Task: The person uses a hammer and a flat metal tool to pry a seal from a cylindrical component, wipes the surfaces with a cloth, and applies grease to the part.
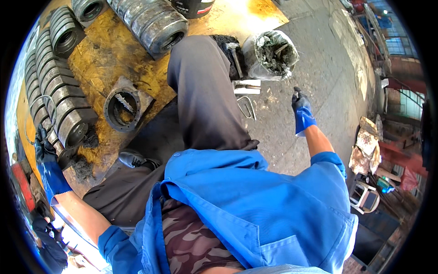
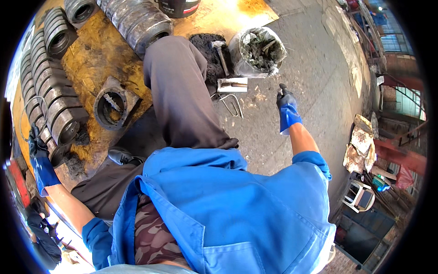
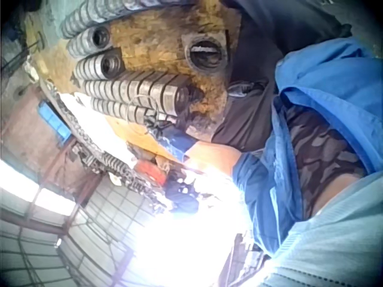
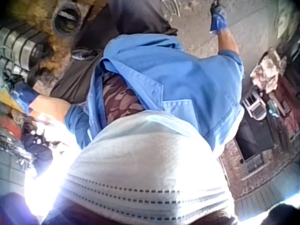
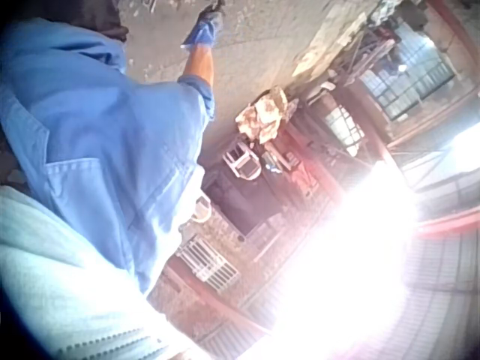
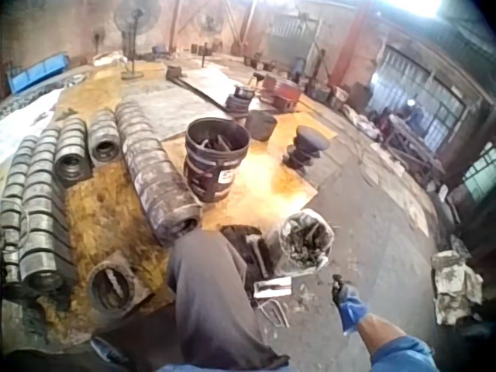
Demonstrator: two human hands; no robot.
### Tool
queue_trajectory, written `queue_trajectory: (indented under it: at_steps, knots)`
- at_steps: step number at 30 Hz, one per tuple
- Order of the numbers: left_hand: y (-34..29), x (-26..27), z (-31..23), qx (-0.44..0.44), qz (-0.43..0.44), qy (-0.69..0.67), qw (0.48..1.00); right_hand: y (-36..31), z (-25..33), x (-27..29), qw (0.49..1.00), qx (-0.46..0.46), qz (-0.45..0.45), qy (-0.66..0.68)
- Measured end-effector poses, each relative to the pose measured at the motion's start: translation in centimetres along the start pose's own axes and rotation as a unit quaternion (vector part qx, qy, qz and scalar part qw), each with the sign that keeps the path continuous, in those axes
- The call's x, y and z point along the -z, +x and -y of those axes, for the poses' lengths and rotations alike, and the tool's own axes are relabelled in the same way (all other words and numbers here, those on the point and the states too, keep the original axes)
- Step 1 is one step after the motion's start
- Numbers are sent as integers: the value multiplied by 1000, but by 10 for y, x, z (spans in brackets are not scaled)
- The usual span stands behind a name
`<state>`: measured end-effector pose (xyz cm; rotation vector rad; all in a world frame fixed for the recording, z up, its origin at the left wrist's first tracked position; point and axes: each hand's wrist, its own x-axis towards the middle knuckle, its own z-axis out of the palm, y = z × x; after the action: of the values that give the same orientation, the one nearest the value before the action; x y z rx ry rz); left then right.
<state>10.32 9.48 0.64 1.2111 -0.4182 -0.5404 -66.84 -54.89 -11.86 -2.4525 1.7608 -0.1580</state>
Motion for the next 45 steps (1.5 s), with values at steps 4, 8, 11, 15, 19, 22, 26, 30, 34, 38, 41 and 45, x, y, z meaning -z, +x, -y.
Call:
queue_trajectory:
  at_steps: [4, 8, 11, 15, 19, 22, 26, 30, 34, 38, 41, 45]
  knots:
    - [-7, -8, -3, 3, -7, 10, 1000, -13, 43, 29, 988, 44, 63, -132]
    - [-11, -16, 3, 6, -9, 8, 1000, -13, 48, 27, 946, 65, 145, -283]
    - [-15, -19, 4, 6, -13, 6, 1000, -19, 36, 26, 929, 117, 148, -319]
    - [-20, -21, 7, 5, -18, 3, 1000, -27, 35, 44, 905, 155, 169, -359]
    - [-25, -29, 14, 8, -18, -2, 1000, -26, 16, 63, 899, 176, 166, -364]
    - [-27, -33, 12, 7, -22, -3, 1000, -18, 7, 81, 880, 184, 196, -391]
    - [-39, -44, 4, -4, -36, 1, 999, 7, 1, 93, 981, 59, 43, -180]
    - [-52, -56, 3, -11, -56, 2, 998, 74, 38, 102, 945, 204, -245, -71]
    - [-72, -79, -3, -34, -95, -32, 994, 152, 165, 124, 881, 171, -150, 414]
    - [-74, -104, -28, -75, -130, -79, 985, 113, 393, 166, 759, 184, 75, 619]
    - [-60, -115, -40, -115, -130, -152, 973, 89, 490, 130, 582, 230, 291, 723]
    - [-59, -108, -47, -171, -115, -260, 943, -50, 608, 109, 408, 170, 517, 733]
